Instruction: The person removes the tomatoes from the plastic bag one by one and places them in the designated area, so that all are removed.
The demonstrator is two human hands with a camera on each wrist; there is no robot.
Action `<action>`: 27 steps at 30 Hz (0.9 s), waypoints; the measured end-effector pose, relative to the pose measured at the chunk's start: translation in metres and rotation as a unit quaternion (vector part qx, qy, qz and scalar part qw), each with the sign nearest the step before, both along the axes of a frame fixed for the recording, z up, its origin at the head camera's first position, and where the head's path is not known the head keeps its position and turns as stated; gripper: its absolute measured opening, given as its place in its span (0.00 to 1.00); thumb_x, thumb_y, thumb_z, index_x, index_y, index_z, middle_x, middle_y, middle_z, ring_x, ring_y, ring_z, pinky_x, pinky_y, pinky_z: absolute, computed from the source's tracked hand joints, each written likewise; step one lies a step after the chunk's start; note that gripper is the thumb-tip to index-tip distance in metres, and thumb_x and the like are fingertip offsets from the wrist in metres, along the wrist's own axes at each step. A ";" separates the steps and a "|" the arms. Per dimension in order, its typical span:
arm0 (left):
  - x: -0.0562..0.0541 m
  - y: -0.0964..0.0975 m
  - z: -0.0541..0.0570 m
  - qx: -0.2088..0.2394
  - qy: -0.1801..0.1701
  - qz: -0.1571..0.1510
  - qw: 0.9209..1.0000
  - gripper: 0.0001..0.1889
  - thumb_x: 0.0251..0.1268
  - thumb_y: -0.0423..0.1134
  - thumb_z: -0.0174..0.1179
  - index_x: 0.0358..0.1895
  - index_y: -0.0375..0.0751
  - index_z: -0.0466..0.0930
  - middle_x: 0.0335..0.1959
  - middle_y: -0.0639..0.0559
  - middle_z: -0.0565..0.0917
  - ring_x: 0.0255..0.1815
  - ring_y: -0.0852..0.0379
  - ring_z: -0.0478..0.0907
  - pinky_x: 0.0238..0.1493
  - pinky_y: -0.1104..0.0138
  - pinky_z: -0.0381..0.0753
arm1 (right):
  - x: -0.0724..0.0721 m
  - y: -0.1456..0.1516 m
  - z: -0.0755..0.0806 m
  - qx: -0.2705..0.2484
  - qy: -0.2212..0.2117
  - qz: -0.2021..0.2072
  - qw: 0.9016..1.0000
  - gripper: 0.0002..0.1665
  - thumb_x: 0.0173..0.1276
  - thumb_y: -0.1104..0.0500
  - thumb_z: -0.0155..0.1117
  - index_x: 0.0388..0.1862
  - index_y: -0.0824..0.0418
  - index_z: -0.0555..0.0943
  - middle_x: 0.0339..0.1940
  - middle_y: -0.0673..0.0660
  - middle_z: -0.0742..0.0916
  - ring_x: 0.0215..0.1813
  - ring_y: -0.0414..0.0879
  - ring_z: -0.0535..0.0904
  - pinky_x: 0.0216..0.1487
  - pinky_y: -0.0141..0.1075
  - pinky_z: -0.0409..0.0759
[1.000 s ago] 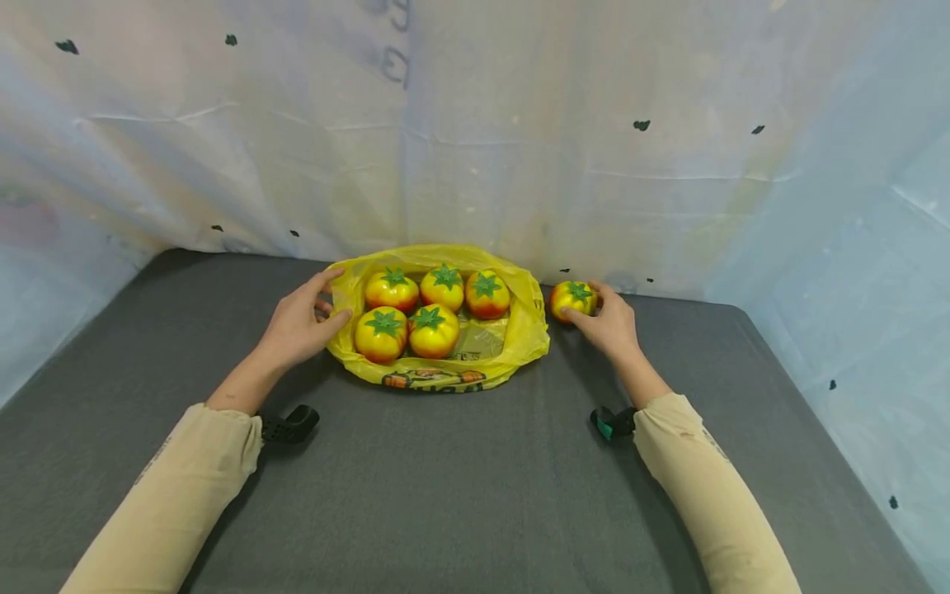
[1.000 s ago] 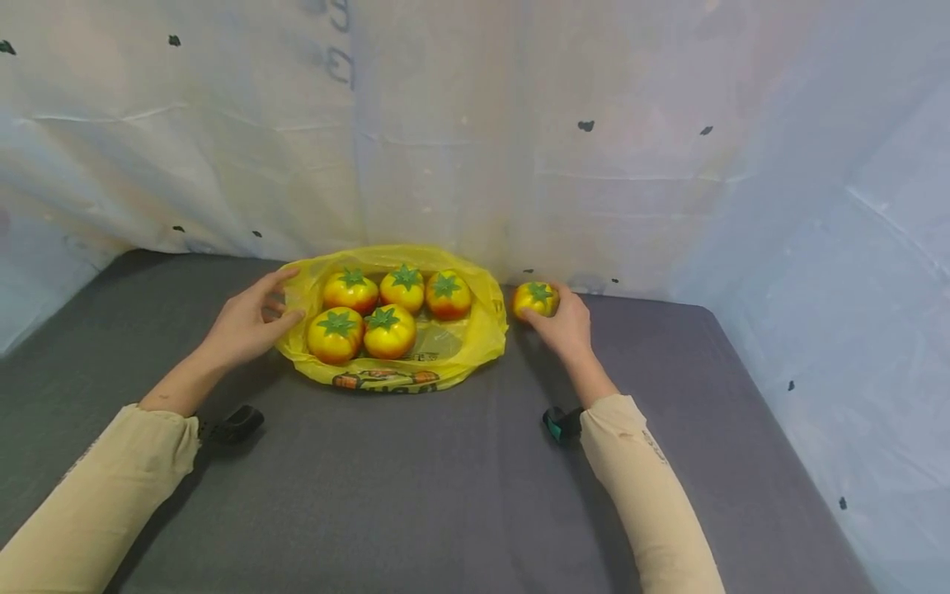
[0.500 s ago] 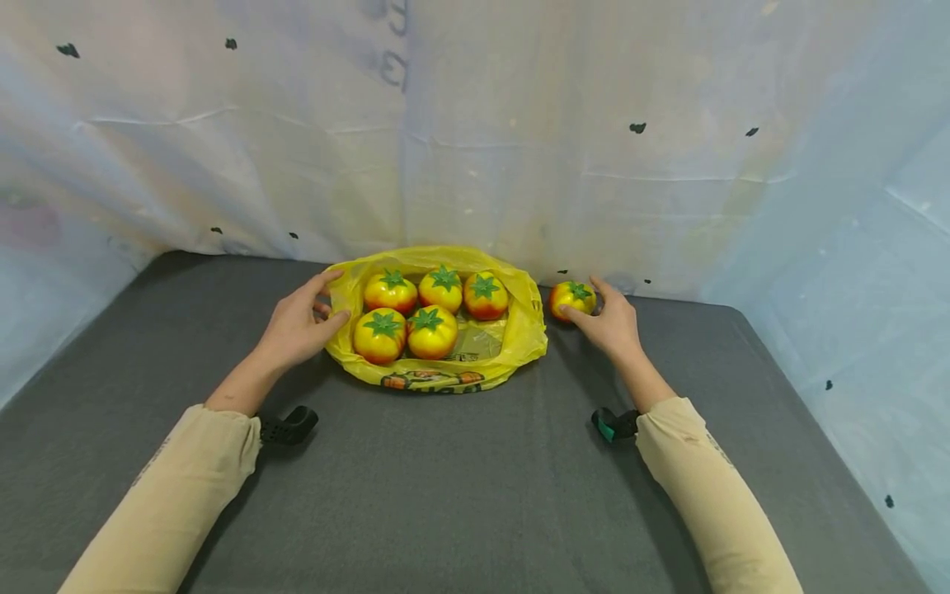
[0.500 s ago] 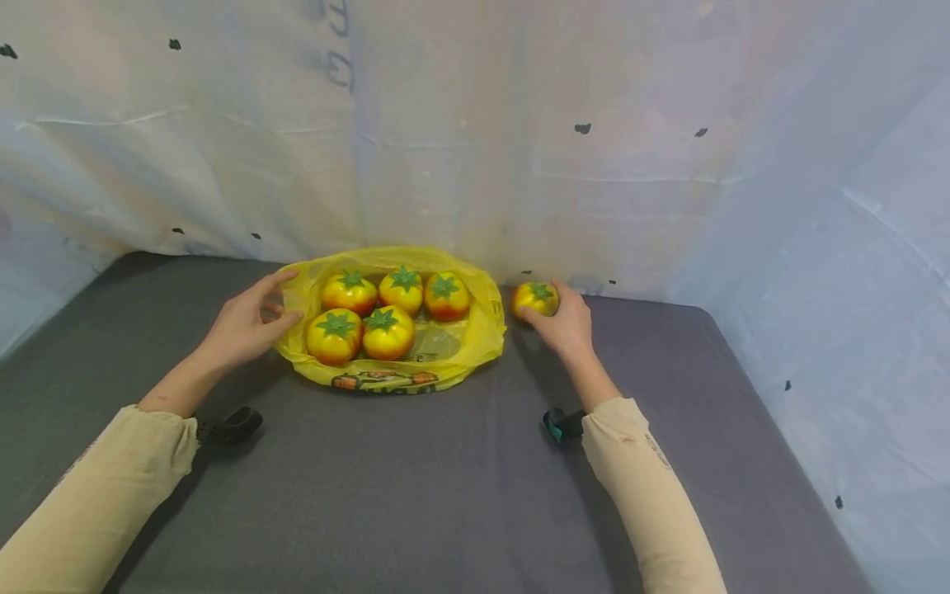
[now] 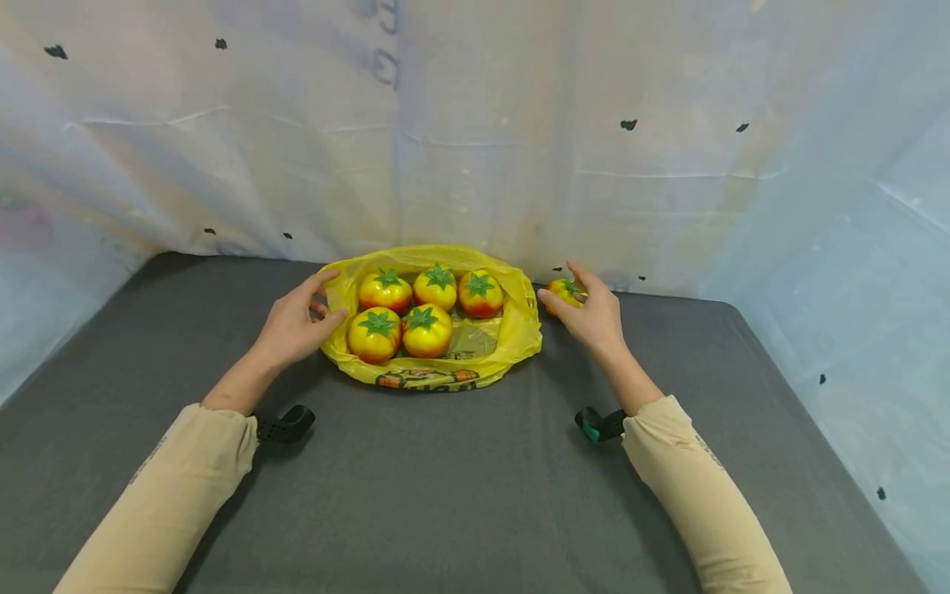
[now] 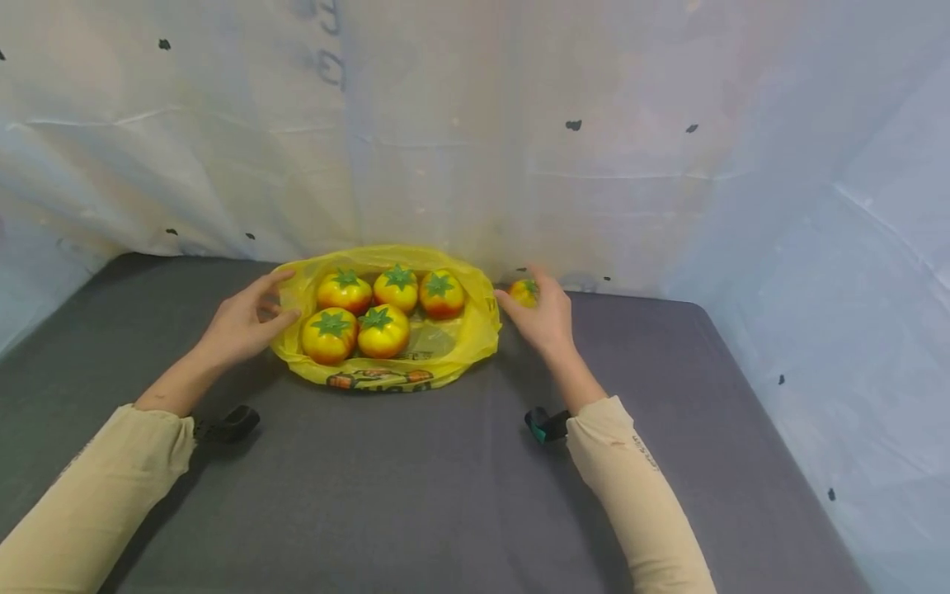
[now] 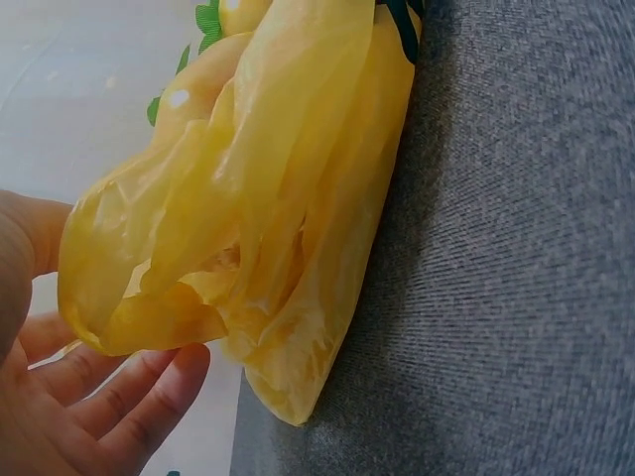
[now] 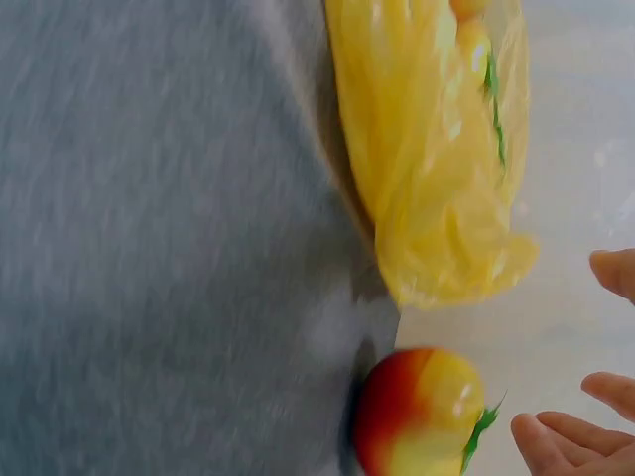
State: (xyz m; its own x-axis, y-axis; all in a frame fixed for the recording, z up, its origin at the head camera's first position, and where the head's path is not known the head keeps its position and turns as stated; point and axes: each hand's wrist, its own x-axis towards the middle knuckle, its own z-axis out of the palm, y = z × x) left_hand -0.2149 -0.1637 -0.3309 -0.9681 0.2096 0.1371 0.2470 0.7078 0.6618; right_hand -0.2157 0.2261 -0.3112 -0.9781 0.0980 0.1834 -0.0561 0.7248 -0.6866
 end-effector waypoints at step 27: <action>0.002 0.001 0.000 0.009 -0.002 0.005 1.000 0.33 0.69 0.39 0.55 0.74 0.37 0.55 0.56 0.33 0.69 0.43 0.42 0.76 0.37 0.55 0.77 | -0.009 -0.073 -0.016 -0.073 0.076 0.083 0.991 0.32 0.64 0.54 0.67 0.65 0.65 0.72 0.62 0.63 0.77 0.62 0.56 0.74 0.63 0.45 0.72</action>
State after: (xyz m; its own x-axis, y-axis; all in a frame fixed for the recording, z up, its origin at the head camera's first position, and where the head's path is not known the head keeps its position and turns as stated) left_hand -0.2132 -0.1625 -0.3313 -0.9706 0.1978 0.1370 0.2376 0.6983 0.6752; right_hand -0.2251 0.1527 -0.3273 -0.9451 -0.0253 0.3259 -0.2773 0.5898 -0.7584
